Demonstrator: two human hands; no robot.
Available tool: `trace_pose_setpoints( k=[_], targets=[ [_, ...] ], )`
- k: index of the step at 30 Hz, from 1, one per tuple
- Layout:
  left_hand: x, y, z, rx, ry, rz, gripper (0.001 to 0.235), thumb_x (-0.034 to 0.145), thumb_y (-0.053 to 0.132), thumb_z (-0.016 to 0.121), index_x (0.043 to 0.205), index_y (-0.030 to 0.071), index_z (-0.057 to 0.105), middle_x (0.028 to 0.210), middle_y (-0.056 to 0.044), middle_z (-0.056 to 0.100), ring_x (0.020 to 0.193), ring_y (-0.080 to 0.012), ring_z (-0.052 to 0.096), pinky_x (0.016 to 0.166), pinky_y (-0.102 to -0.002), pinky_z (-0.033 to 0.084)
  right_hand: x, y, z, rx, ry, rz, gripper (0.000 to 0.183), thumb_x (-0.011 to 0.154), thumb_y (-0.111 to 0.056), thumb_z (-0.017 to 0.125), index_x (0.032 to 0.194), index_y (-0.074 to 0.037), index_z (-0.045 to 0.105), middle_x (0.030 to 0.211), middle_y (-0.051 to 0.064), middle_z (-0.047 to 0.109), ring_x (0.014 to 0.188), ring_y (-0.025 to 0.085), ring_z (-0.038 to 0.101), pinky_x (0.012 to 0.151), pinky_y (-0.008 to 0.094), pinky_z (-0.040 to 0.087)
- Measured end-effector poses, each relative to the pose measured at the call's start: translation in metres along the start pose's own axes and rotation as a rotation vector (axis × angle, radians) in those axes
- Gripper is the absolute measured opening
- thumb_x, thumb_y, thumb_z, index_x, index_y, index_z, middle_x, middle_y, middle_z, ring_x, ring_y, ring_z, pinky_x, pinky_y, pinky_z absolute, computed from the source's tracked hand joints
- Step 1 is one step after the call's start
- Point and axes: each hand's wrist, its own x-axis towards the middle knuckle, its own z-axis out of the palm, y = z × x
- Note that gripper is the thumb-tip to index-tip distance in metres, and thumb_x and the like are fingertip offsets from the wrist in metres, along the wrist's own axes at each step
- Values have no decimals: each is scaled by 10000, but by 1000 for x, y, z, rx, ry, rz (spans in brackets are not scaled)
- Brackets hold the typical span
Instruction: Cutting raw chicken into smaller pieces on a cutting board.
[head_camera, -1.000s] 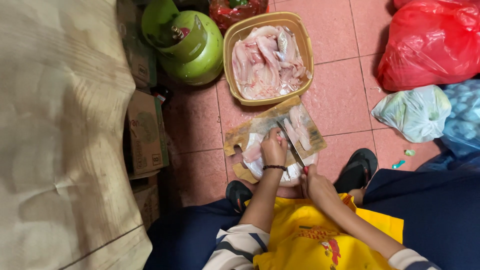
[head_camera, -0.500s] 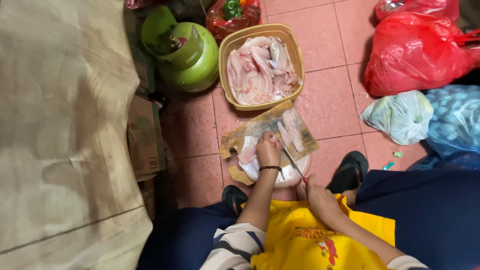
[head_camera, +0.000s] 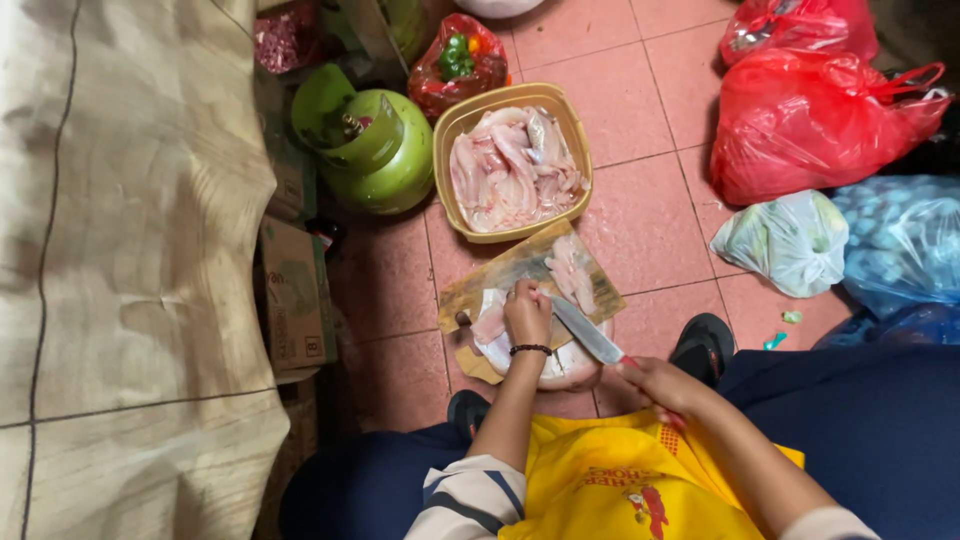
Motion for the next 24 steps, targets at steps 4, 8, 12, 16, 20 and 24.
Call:
trace_pose_setpoints(
  k=[4, 8, 12, 16, 20, 24],
  targets=[
    [17, 40, -13, -5, -53, 28, 252, 792, 98, 654, 1044, 111, 646, 973, -148, 661, 958, -363, 685, 863, -453, 577, -70, -57, -28, -624, 134, -105, 486, 967, -495, 552, 1317, -181, 673, 1088, 324, 748, 1177, 449, 667, 1023, 524, 525],
    [27, 108, -36, 219, -436, -24, 886, 796, 450, 786, 1506, 107, 382, 1483, -306, 349, 1275, -510, 507, 1008, -606, 521, -60, -47, -59, -666, 279, -88, 468, 966, -524, 558, 1237, -168, 694, 1073, 299, 769, 1165, 451, 680, 1041, 514, 520],
    [44, 86, 17, 337, -614, 46, 973, 689, 301, 910, 1488, 120, 386, 1478, -245, 244, 1232, -515, 480, 896, -603, 599, -30, -29, -75, -693, 350, -106, 487, 976, -547, 527, 1242, -170, 685, 1077, 308, 766, 1172, 479, 662, 1033, 523, 517],
    [56, 48, 52, 322, -634, 98, 783, 730, 144, 871, 1373, 111, 424, 1485, -259, 266, 1179, -559, 543, 945, -598, 584, -30, -31, -76, -683, 364, -107, 494, 953, -593, 540, 1200, -198, 705, 1041, 281, 782, 1149, 459, 686, 1008, 509, 533],
    [54, 36, 55, 405, -612, 212, 558, 746, 36, 754, 1281, 81, 603, 1501, -309, 388, 1204, -508, 522, 1008, -554, 457, -46, -50, -65, -589, 385, -116, 407, 981, -456, 524, 1107, -108, 693, 836, 149, 756, 652, 300, 699, 646, 379, 555],
    [101, -2, 91, 388, -502, 207, 393, 757, 230, 789, 1135, 142, 727, 1173, -188, 590, 945, -353, 639, 864, -453, 555, -30, -40, -67, -645, 431, -182, 416, 961, -474, 536, 1150, -135, 683, 938, 157, 775, 807, 355, 731, 762, 415, 566]
  ],
)
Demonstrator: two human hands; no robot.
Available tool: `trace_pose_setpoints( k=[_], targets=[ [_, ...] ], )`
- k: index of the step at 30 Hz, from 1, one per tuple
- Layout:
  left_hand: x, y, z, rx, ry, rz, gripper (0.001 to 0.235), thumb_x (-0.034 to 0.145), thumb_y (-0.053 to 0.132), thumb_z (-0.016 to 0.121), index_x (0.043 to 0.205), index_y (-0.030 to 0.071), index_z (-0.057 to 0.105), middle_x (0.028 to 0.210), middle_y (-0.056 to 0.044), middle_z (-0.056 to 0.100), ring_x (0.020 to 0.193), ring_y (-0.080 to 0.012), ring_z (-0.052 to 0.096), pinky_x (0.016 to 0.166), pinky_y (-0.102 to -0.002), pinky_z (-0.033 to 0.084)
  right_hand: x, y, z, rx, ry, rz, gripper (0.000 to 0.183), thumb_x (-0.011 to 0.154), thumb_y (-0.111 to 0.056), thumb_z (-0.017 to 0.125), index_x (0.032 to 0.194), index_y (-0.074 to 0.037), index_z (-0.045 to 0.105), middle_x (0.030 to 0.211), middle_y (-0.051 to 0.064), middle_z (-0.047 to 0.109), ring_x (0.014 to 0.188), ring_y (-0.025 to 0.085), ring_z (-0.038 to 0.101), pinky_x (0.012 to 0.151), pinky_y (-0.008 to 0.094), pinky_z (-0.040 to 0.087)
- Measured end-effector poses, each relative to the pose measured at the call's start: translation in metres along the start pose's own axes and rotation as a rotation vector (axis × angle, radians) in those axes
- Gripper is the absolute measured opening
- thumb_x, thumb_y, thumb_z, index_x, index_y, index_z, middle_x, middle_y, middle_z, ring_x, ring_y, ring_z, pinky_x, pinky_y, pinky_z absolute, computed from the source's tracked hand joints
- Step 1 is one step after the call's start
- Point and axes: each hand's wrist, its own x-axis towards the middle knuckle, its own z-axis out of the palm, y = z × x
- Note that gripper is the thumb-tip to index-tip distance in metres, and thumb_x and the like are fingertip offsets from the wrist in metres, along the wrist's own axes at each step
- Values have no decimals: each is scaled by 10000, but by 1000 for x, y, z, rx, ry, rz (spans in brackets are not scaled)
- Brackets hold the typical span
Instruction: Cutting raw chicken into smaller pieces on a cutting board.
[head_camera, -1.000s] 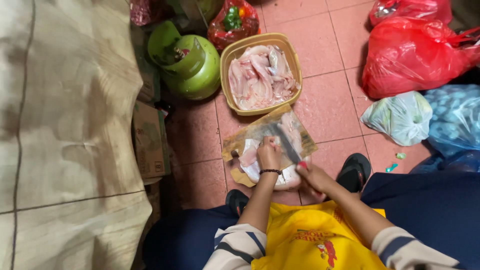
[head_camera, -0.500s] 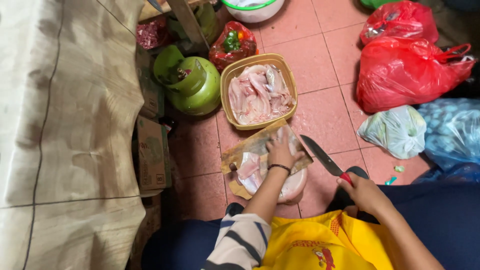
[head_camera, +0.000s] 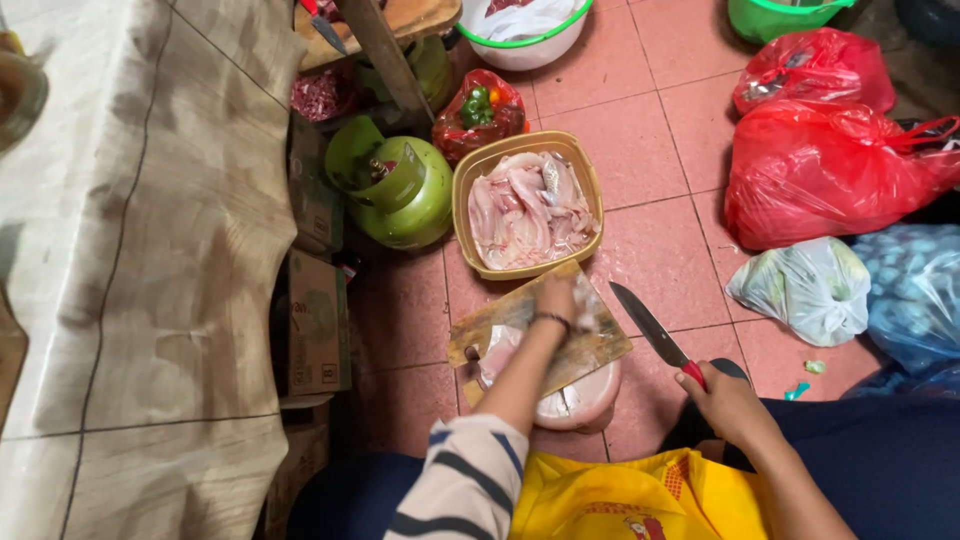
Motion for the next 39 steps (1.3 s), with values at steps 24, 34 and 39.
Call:
trace_pose_setpoints(
  k=[24, 34, 39],
  targets=[
    [-139, -61, -150, -119, -350, -45, 506, 807, 391, 778, 1195, 84, 674, 1138, -245, 707, 1206, -417, 624, 1046, -499, 507, -1, -36, 31, -259, -223, -60, 399, 1031, -479, 354, 1300, -207, 466, 1118, 301, 749, 1134, 487, 696, 992, 577, 520],
    [-92, -42, -82, -117, -86, -51, 440, 771, 396, 843, 1126, 219, 654, 1165, -73, 596, 1142, -322, 661, 981, -415, 559, -3, -46, 49, -144, -103, 15, 354, 1045, -425, 347, 1273, -169, 435, 1098, 322, 727, 1088, 525, 689, 952, 588, 525],
    [-116, 18, -79, -131, 53, 1, 449, 817, 207, 805, 1165, 103, 542, 1248, -160, 474, 1207, -433, 554, 963, -514, 570, -6, -58, 47, -157, -107, 7, 334, 1054, -401, 333, 1271, -164, 425, 1090, 324, 725, 1086, 530, 684, 960, 581, 525]
  ],
)
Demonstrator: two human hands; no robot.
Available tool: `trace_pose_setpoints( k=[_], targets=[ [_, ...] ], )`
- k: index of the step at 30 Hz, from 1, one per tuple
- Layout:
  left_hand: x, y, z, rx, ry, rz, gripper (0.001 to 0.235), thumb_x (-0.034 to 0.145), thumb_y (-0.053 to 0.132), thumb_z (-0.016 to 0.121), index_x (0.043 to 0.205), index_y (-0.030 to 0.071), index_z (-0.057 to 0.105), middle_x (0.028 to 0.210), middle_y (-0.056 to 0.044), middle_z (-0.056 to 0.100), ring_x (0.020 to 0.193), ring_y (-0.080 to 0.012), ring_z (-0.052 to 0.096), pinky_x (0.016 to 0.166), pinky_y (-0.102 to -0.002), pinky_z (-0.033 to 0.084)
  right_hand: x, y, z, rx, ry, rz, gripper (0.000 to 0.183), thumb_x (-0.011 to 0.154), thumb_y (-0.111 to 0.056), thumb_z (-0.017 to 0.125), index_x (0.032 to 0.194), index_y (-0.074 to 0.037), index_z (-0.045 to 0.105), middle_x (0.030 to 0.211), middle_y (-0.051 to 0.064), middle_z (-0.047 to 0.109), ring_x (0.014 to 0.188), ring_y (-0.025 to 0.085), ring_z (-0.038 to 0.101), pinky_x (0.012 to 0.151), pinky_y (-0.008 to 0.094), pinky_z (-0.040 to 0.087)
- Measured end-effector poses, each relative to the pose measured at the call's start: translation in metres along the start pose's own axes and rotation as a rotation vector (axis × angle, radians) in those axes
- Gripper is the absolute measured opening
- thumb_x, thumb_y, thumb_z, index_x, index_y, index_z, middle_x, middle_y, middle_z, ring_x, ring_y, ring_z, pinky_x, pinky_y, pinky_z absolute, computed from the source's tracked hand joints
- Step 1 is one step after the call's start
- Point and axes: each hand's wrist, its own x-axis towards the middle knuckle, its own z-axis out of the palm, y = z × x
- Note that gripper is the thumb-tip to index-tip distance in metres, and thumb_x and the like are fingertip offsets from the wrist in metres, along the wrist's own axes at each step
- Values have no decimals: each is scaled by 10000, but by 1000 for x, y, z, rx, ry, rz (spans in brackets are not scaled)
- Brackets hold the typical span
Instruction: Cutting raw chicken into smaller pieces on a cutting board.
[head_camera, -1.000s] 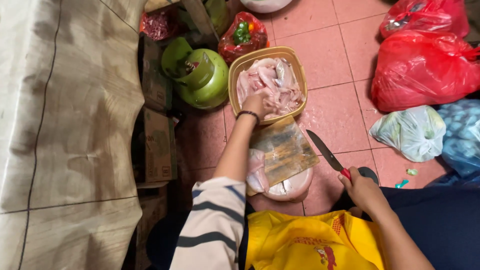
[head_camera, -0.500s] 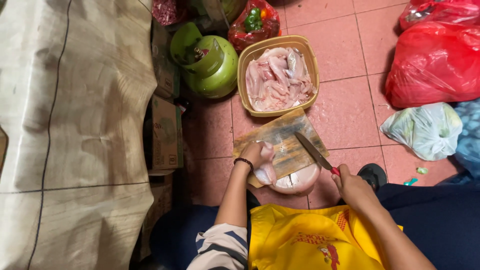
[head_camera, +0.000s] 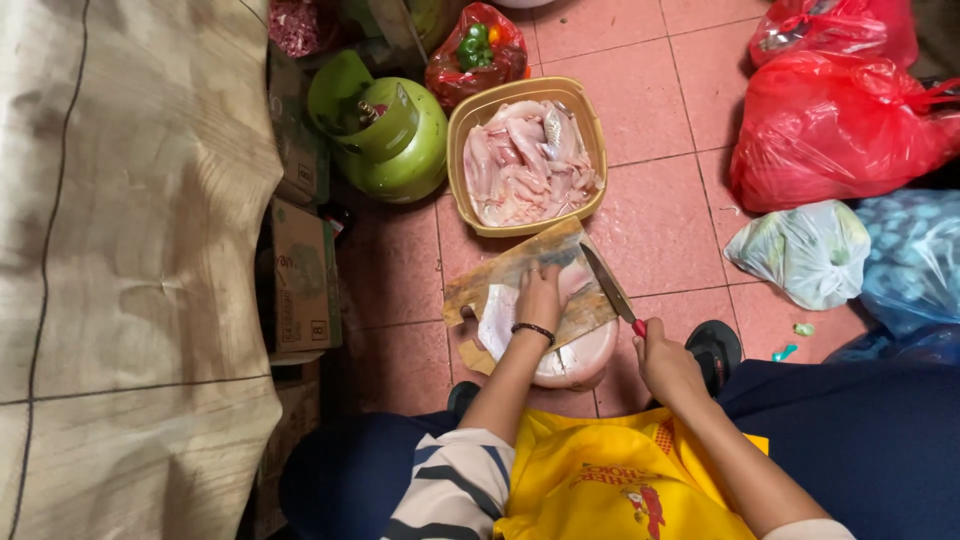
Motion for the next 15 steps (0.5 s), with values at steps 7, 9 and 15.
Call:
trace_pose_setpoints(
  k=[7, 9, 15],
  targets=[
    [19, -20, -10, -73, 487, 142, 313, 882, -20, 628, 1173, 96, 618, 1299, -182, 491, 1186, -440, 573, 1028, -477, 525, -8, 12, 29, -123, -71, -22, 312, 1047, -409, 327, 1246, -194, 435, 1103, 278, 738, 1104, 495, 693, 976, 552, 529],
    [18, -43, 23, -209, 422, -17, 265, 784, 86, 768, 1027, 156, 690, 1030, -91, 624, 953, -354, 688, 881, -408, 586, -12, 7, 19, -116, -72, 3, 315, 1055, -421, 287, 1222, -188, 416, 1067, 281, 744, 1098, 505, 687, 996, 551, 516],
    [-16, 8, 28, -393, 339, -134, 348, 795, 155, 831, 1115, 104, 705, 1202, -65, 640, 922, -287, 732, 803, -339, 632, -9, -25, 22, -62, -83, -143, 306, 1030, -295, 334, 1255, -93, 380, 1110, 342, 709, 1100, 526, 679, 1008, 591, 504]
  ],
)
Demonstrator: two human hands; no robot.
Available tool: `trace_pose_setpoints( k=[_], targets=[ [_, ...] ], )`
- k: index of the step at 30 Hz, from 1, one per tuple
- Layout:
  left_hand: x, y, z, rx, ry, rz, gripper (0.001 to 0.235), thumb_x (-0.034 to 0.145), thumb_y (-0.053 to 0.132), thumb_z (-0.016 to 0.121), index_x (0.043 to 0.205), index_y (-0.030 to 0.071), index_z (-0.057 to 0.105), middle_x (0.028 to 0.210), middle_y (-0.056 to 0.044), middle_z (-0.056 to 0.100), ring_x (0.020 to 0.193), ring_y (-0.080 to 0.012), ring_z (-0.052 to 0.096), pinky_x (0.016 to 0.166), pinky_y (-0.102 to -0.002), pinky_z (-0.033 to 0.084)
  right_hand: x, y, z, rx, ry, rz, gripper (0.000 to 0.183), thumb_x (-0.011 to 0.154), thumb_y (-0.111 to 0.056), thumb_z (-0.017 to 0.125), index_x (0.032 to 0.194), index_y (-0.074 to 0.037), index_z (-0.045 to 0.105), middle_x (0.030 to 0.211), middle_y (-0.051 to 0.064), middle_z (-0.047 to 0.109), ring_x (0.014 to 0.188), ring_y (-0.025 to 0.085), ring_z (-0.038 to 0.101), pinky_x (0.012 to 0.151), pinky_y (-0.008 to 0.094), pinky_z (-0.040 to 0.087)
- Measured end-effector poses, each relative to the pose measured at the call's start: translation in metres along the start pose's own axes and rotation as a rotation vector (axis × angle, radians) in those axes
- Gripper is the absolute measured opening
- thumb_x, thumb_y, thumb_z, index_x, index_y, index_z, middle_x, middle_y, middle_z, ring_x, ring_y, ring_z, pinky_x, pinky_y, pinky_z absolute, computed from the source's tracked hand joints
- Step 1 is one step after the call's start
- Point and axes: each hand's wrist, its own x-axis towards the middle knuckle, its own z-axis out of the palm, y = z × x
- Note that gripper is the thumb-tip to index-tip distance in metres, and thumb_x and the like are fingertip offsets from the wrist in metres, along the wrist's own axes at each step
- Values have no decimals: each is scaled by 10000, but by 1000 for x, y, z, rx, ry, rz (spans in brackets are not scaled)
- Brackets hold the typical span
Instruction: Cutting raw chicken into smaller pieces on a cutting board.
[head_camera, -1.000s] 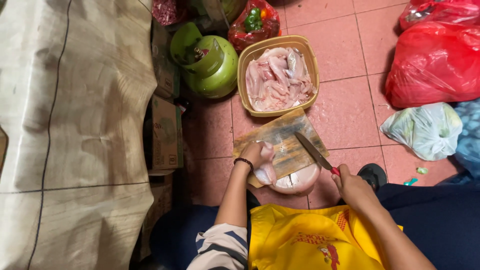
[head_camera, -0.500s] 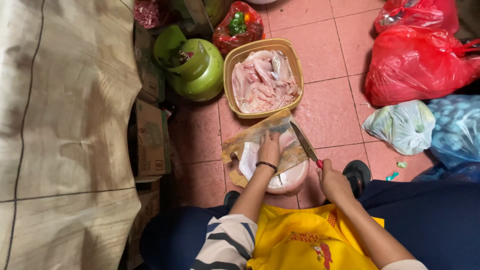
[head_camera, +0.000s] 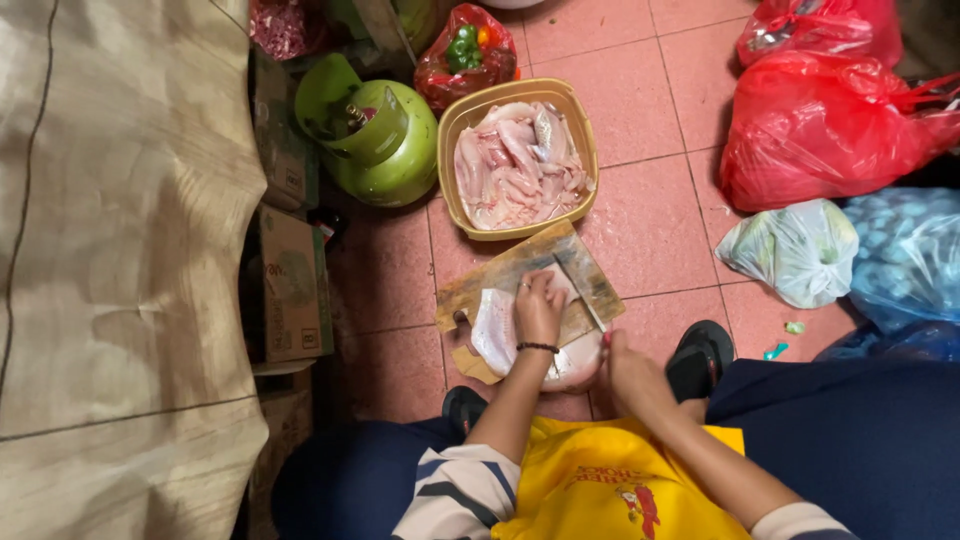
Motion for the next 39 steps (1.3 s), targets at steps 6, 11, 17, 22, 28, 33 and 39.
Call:
trace_pose_setpoints(
  k=[6, 11, 17, 22, 28, 33, 39],
  targets=[
    [-1, 1, -13, 110, 42, 238, 394, 799, 159, 815, 1170, 94, 700, 1223, -62, 638, 1127, -310, 647, 1001, -421, 541, 0, -1, 8, 94, 20, 20, 230, 1037, -316, 302, 1174, -138, 351, 1023, 294, 729, 1041, 535, 686, 993, 599, 499],
    [-2, 2, -11, 146, 34, 224, 399, 811, 159, 799, 1188, 78, 694, 1240, -60, 622, 1140, -306, 635, 997, -415, 540, -6, -9, 11, -2, 52, -1, 286, 1051, -358, 258, 1206, -130, 333, 1041, 267, 714, 1035, 515, 695, 1009, 593, 503],
    [-3, -2, -9, 133, 39, 194, 379, 828, 150, 771, 1192, 134, 668, 1257, -37, 595, 1142, -303, 646, 967, -430, 563, -20, -21, 12, -108, 89, -15, 261, 1020, -256, 260, 1226, -116, 341, 1011, 229, 709, 987, 494, 717, 957, 570, 545],
    [-4, 19, -23, 113, 72, 235, 303, 848, 57, 683, 1150, 80, 663, 1271, -69, 618, 1012, -314, 650, 868, -404, 535, -5, -2, 43, -146, 360, -155, 242, 987, -223, 414, 1141, -38, 389, 781, 237, 701, 659, 481, 688, 605, 583, 531],
    [1, 8, -19, 159, -15, 193, 341, 834, 129, 742, 1166, 141, 663, 1219, -28, 622, 1130, -296, 654, 974, -418, 555, 14, -33, 10, 2, -38, 88, 349, 1041, -350, 176, 1263, -107, 292, 1096, 250, 715, 1103, 511, 675, 1018, 590, 487],
    [1, 13, -22, 144, -1, 198, 324, 834, 101, 743, 1146, 121, 660, 1204, -45, 630, 1130, -307, 654, 975, -414, 553, 11, -58, -6, -32, -49, 73, 339, 1024, -193, 206, 1329, -91, 313, 1165, 286, 697, 1168, 479, 656, 1065, 550, 477],
    [1, 6, -17, 172, 10, 214, 327, 839, 121, 742, 1155, 127, 660, 1201, -32, 620, 1131, -284, 643, 970, -396, 549, -15, -49, -2, -17, -100, 65, 373, 963, -143, 378, 1307, -12, 323, 1180, 350, 677, 1185, 516, 636, 1069, 588, 461]
  ],
)
